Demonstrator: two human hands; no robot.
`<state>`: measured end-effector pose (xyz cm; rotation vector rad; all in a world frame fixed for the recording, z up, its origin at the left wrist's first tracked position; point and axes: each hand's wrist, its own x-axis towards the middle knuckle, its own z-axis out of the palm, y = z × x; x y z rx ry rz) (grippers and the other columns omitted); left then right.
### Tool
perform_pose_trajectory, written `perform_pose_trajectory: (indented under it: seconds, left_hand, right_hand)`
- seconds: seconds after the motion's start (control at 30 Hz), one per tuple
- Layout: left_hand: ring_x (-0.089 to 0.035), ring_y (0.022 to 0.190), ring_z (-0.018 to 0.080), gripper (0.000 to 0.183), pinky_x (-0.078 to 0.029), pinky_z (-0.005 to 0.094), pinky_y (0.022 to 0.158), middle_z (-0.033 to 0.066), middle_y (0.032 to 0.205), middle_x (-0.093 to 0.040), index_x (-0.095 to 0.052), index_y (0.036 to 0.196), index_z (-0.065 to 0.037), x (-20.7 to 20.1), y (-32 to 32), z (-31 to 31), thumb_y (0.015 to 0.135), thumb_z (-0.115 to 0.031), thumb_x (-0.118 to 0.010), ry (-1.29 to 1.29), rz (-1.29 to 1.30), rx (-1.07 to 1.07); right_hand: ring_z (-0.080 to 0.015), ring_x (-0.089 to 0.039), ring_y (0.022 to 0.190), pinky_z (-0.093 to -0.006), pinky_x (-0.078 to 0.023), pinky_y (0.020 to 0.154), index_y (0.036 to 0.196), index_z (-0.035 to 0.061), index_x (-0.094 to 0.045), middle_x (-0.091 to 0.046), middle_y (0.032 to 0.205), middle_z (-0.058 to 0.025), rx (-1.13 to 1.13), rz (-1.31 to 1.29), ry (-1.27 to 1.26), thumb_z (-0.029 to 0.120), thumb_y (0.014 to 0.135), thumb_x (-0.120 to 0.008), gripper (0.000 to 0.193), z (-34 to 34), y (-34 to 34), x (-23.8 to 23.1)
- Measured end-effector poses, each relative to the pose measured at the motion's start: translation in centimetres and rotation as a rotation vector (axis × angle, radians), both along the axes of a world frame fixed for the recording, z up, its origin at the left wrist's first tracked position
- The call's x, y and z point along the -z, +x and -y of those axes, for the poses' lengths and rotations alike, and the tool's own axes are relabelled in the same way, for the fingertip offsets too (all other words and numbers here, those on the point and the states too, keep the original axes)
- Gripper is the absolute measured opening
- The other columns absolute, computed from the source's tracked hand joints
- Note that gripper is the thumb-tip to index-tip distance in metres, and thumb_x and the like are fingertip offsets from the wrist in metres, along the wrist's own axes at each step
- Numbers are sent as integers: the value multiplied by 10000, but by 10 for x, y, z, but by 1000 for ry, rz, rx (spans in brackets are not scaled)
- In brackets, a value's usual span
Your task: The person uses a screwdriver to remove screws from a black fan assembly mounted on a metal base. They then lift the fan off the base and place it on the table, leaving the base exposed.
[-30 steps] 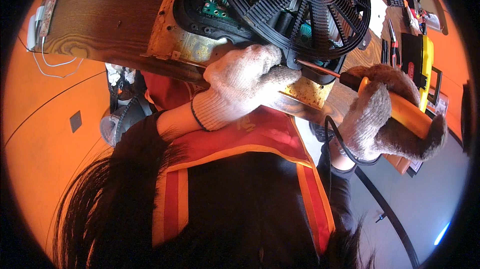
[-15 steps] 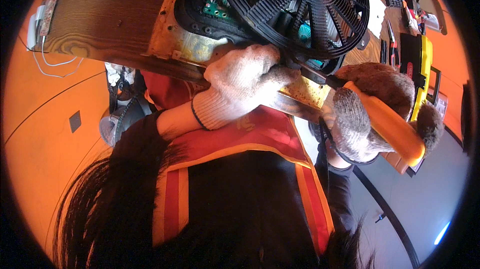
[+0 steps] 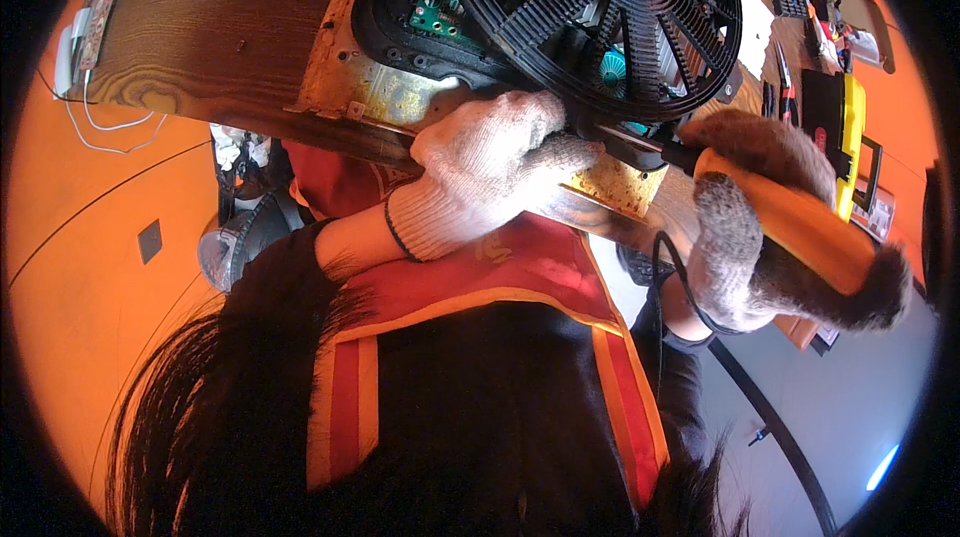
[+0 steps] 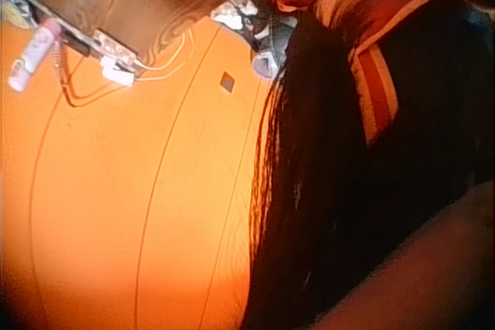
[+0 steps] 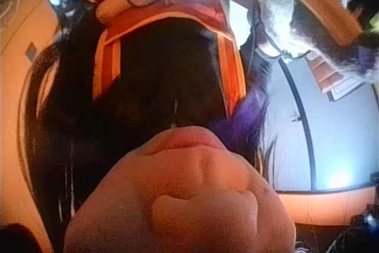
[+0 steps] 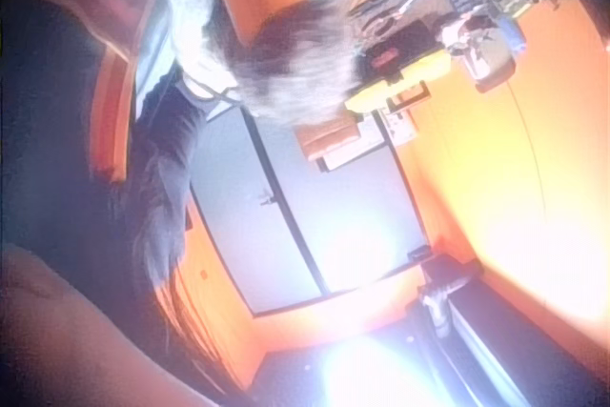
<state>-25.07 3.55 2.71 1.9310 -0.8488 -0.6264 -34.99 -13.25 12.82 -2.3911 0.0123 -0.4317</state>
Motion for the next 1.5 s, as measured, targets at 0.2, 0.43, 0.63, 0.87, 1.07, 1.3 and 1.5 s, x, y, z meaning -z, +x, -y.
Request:
perform_pose_trajectory:
  seconds: [0.2, 0.43, 0.63, 0.87, 1.07, 1.3, 1.5]
  left_hand:
    - [-644, 583, 233, 283, -483, 333, 539, 115, 669, -632, -657, 759, -65, -2, -3, 0, 796, -335, -735, 32, 3, -11]
    - [-644, 600, 223, 275, -484, 331, 561, 113, 677, -627, -656, 779, -57, -2, 0, 1, 815, -322, -723, 60, -33, 25]
    - [-647, 616, 225, 248, -487, 332, 575, 122, 695, -628, -655, 807, -49, 1, 1, -2, 843, -289, -706, -28, -46, 32]
    - [-653, 626, 214, 236, -489, 329, 580, 122, 702, -633, -656, 814, -54, 0, 0, 0, 849, -283, -700, -9, -26, 23]
    - [-659, 636, 215, 253, -490, 328, 586, 124, 711, -638, -659, 817, -57, -4, 2, 0, 838, -304, -710, 116, -76, 55]
    - [-653, 622, 232, 267, -487, 326, 574, 123, 694, -633, -658, 797, -59, -3, -2, 1, 832, -318, -714, 40, -52, 5]
    - [-658, 637, 236, 282, -494, 328, 585, 128, 706, -641, -656, 780, -61, -4, 0, 1, 838, -333, -702, 70, -62, 32]
  right_hand:
    - [-286, -691, 815, -364, -585, 727, 1183, -40, -483, -647, 999, -231, 117, 365, 322, 184, 822, -760, 507, -13, 8, 19]
    - [-310, -679, 786, -380, -587, 713, 1376, 123, -228, -616, 998, -278, 168, 401, 170, 89, 812, -746, 767, -15, 5, 22]
    - [-308, -678, 731, -415, -603, 676, 1375, 200, -204, -628, 953, -258, 283, 354, -4, 8, 783, -748, 827, -15, 5, 23]
    - [-306, -671, 625, -389, -596, 560, 1353, 211, -219, -645, 915, -252, 421, 447, 164, 95, 851, -673, 687, -14, -1, 21]
    - [-314, -681, 728, -398, -604, 655, 1361, 177, -216, -624, 973, -253, 325, 460, 250, 25, 821, -694, 737, -18, 1, 29]
    - [-345, -680, 830, -409, -603, 728, 1379, 193, -216, -597, 1083, -266, 197, 444, 162, 24, 777, -759, 828, -13, -1, 27]
    - [-362, -667, 738, -382, -582, 628, 1402, 215, -155, -598, 1037, -314, 148, 287, 107, 7, 806, -728, 852, -20, -9, 16]
